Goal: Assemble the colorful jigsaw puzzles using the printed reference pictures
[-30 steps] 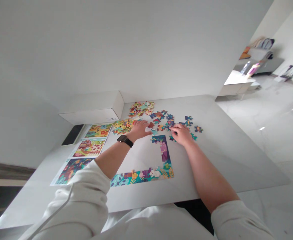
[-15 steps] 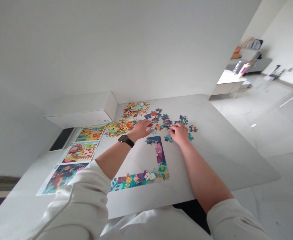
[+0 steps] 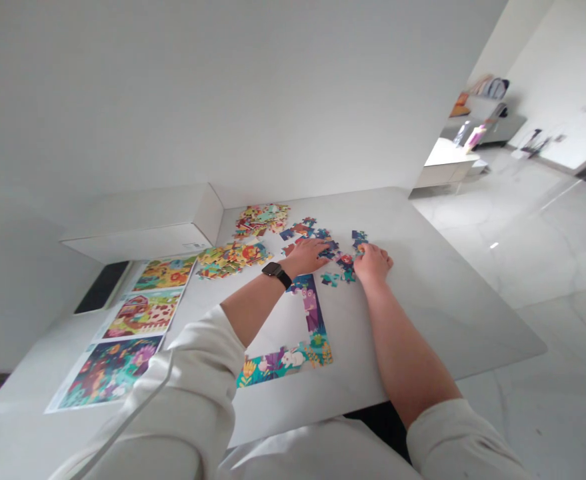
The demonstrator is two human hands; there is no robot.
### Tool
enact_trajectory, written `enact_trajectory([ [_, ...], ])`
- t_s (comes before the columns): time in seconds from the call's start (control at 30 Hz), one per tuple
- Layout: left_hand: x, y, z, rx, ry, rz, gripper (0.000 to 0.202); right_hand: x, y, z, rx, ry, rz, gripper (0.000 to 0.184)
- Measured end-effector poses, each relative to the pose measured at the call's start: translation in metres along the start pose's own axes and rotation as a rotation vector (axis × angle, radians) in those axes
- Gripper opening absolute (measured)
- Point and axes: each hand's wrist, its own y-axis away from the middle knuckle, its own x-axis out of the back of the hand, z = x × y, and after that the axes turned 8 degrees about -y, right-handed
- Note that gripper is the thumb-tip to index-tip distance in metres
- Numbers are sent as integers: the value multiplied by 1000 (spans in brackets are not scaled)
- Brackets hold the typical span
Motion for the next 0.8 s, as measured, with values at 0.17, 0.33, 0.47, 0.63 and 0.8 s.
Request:
enact_trajectory([
  [0.17,0,1,4,-9,-14,-69,58,3,-1,4,-17,5,9,49],
  [0.33,1,6,1,-15,-26,-104,59,-1,-4,10,-26,8,20,53],
  [0.47,-2,7,-1,107,-48,-61,63,-3,-7,14,-27,-8,40,56],
  [0.63,-5,8,-2,199,-77,34,65,-6,-9,14,132,-95,27,52],
  [0.8,-2,14,-6,145,-83,81,42,-8,-9,13,219,-122,-51,48],
])
